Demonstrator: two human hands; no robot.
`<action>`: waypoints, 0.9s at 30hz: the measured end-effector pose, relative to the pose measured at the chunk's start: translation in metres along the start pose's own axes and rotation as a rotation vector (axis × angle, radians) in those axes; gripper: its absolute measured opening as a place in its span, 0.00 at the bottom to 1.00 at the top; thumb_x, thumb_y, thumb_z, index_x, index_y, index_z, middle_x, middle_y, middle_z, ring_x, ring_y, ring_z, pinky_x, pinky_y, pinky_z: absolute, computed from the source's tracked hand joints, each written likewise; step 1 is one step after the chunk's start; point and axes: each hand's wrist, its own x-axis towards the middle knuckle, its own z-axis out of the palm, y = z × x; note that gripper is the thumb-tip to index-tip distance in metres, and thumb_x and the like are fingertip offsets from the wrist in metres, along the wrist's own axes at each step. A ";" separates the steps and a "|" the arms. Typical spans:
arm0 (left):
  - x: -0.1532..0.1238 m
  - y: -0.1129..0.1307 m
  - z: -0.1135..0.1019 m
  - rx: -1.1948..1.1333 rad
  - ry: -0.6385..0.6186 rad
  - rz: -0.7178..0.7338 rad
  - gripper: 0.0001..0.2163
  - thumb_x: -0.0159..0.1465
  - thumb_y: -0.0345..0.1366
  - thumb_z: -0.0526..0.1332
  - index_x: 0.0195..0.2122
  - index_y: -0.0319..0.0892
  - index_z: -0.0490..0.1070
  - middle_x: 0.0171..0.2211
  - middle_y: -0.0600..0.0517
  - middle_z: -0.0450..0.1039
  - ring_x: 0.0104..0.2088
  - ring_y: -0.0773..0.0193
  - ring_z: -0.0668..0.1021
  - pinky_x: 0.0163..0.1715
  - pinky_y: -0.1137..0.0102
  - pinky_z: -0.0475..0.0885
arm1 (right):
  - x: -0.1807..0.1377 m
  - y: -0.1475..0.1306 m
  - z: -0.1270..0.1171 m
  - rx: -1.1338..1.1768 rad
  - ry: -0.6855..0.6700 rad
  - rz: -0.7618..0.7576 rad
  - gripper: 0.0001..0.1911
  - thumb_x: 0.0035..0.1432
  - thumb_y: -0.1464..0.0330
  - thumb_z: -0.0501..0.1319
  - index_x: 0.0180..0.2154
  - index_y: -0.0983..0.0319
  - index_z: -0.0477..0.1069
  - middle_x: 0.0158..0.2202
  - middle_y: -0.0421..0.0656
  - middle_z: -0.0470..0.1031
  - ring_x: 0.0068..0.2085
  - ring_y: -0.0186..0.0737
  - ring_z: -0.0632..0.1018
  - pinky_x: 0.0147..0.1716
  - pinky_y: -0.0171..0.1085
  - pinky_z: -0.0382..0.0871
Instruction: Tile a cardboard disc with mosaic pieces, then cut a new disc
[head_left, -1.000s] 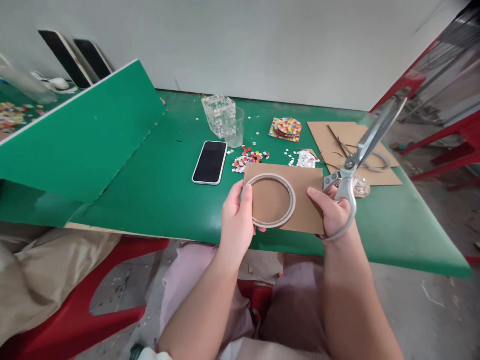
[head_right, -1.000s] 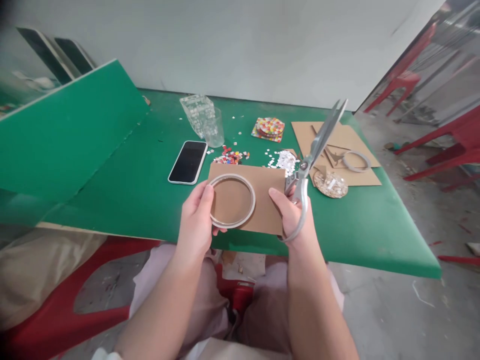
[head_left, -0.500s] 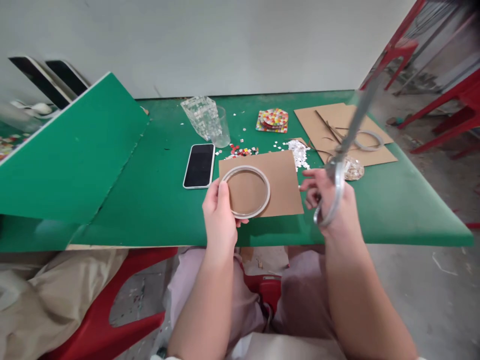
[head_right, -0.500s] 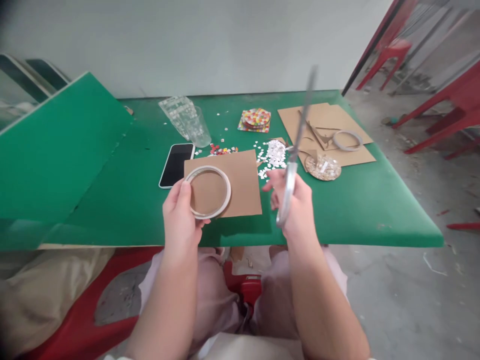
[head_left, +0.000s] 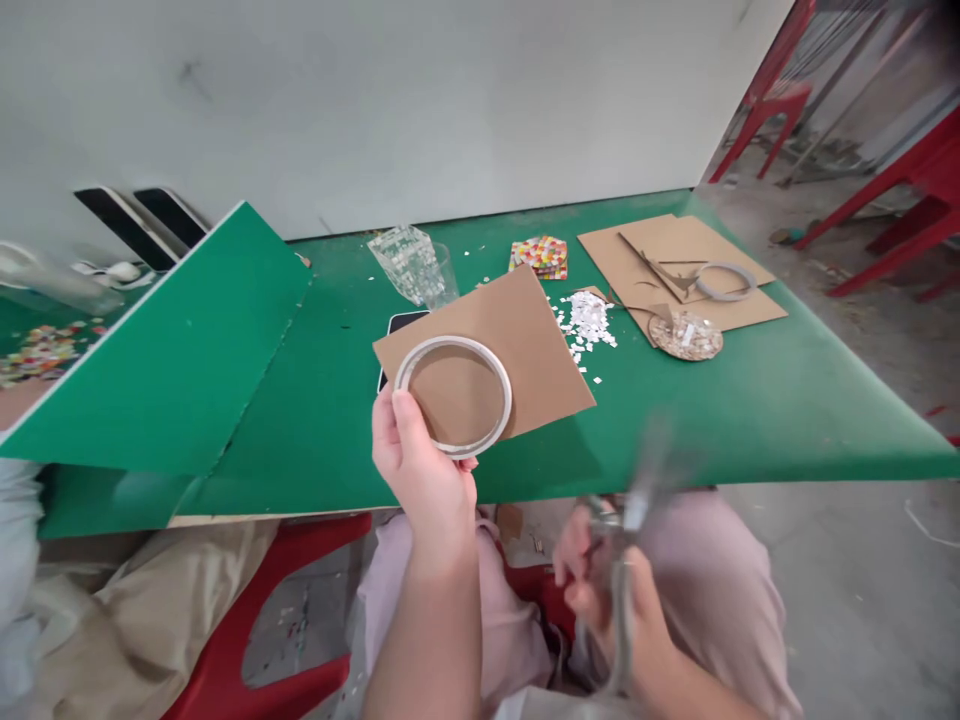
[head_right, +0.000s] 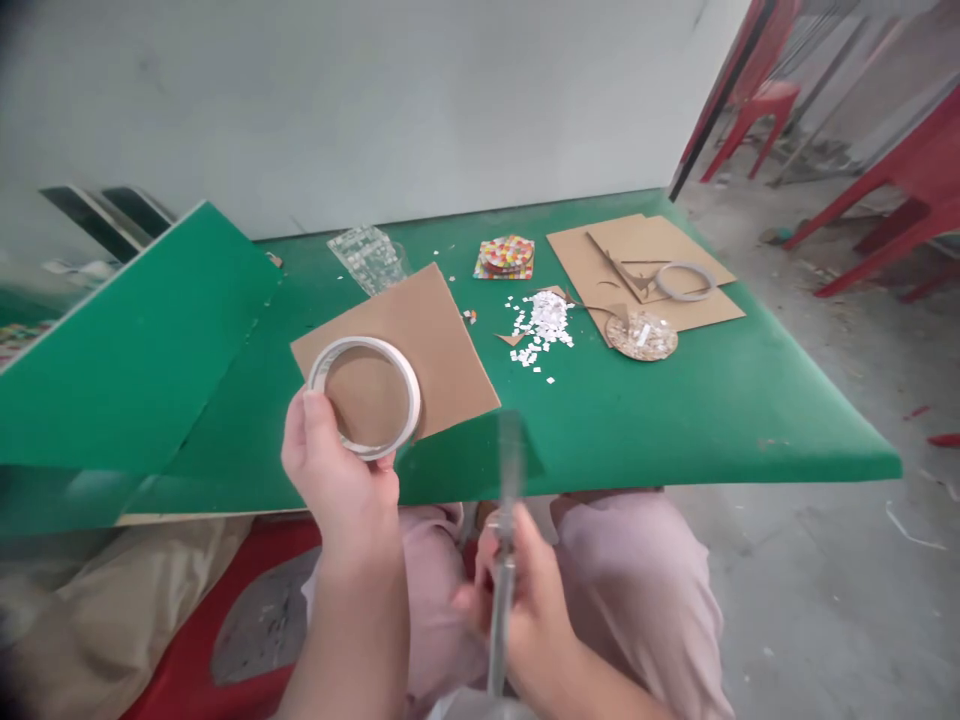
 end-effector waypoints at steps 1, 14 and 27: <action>-0.004 0.001 0.002 -0.011 0.014 0.028 0.11 0.60 0.42 0.56 0.39 0.41 0.67 0.23 0.57 0.67 0.13 0.76 0.66 0.10 0.80 0.58 | 0.009 0.001 0.003 -0.001 0.143 -0.090 0.19 0.47 0.54 0.64 0.28 0.58 0.57 0.24 0.35 0.60 0.23 0.30 0.64 0.24 0.32 0.62; -0.046 -0.015 0.003 -0.083 0.071 0.131 0.10 0.62 0.41 0.53 0.41 0.46 0.66 0.38 0.51 0.71 0.34 0.65 0.75 0.31 0.70 0.72 | 0.051 -0.039 0.040 -0.020 0.441 0.002 0.11 0.49 0.60 0.63 0.26 0.61 0.70 0.21 0.44 0.75 0.32 0.50 0.78 0.28 0.42 0.74; -0.054 -0.009 0.007 0.071 0.071 0.137 0.09 0.63 0.41 0.49 0.39 0.48 0.66 0.40 0.50 0.71 0.38 0.63 0.75 0.34 0.69 0.71 | 0.051 -0.056 0.038 -0.017 0.479 -0.084 0.11 0.44 0.64 0.66 0.32 0.61 0.72 0.31 0.46 0.78 0.35 0.49 0.79 0.35 0.44 0.75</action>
